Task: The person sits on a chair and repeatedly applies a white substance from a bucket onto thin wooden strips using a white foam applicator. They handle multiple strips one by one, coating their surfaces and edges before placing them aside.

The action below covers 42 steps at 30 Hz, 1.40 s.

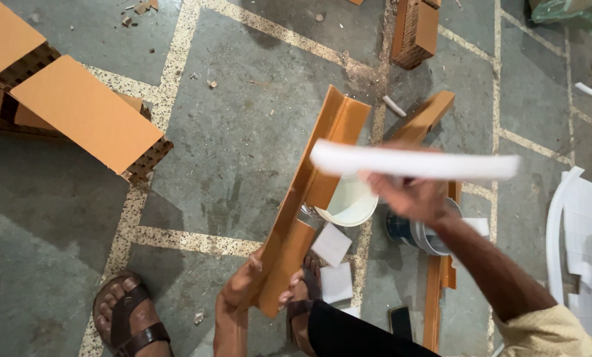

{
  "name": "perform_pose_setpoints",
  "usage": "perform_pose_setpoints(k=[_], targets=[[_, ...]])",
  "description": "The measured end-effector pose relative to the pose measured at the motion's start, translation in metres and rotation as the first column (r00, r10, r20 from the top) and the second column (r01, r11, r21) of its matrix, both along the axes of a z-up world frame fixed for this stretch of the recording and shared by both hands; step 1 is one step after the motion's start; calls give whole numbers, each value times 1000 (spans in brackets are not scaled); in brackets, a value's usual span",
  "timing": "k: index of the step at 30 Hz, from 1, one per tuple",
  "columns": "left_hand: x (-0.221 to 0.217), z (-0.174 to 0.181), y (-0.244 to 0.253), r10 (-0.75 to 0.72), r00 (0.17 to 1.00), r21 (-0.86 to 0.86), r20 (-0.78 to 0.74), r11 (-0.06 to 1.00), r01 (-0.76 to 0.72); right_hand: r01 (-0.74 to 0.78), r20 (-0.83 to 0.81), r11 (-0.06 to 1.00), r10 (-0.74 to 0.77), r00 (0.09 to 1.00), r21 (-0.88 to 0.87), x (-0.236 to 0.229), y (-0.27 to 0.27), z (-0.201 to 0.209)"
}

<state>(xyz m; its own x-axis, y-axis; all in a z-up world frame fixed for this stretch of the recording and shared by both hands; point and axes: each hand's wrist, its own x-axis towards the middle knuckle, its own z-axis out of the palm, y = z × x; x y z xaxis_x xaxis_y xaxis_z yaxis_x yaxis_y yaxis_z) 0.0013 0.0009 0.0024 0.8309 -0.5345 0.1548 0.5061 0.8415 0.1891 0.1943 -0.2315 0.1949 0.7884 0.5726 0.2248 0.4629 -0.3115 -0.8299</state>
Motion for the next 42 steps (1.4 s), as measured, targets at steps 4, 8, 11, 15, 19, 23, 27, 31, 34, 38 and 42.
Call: perform_pose_setpoints(k=[4, 8, 11, 15, 19, 23, 27, 31, 34, 38, 42], targets=[[0, 3, -1, -32, 999, 18, -30, 999, 33, 215, 86, 976, -210, 974, -48, 24, -4, 6], [0, 2, 0, -25, 1000, -25, 15, 999, 25, 73, 110, 987, -57, 992, -145, 22, 14, -2], [1, 1, 1, -37, 999, -69, 0, 997, 37, -149, 79, 978, 162, 984, -147, 4, 27, -11], [2, -1, 2, 9, 1000, -49, -6, 999, -9, -287, 30, 941, 297, 955, -177, -22, 25, -18], [3, 3, 6, 9, 1000, 0, -6, 1000, -9, 8, 47, 992, -2, 999, -122, -5, 15, 3], [5, 15, 9, 43, 999, 128, 12, 991, -45, 285, 269, 959, -271, 924, -13, 34, 11, 35], [13, 35, 11, 65, 997, 274, 48, 959, -76, 335, 380, 925, -248, 891, -180, 53, 19, 39], [17, 55, 12, 107, 990, 341, 92, 931, -132, 362, 424, 878, -212, 881, -312, 61, 33, 25], [19, 61, 13, 101, 993, 361, 57, 925, -114, 333, 364, 870, -197, 910, -362, 64, 39, 18], [19, 59, 14, 118, 992, 402, 41, 907, -125, 129, 288, 942, -36, 957, -311, 53, 52, 11], [16, 47, 18, 152, 988, 461, 38, 874, -152, 66, -59, 919, -97, 994, -389, 15, 72, -4]])
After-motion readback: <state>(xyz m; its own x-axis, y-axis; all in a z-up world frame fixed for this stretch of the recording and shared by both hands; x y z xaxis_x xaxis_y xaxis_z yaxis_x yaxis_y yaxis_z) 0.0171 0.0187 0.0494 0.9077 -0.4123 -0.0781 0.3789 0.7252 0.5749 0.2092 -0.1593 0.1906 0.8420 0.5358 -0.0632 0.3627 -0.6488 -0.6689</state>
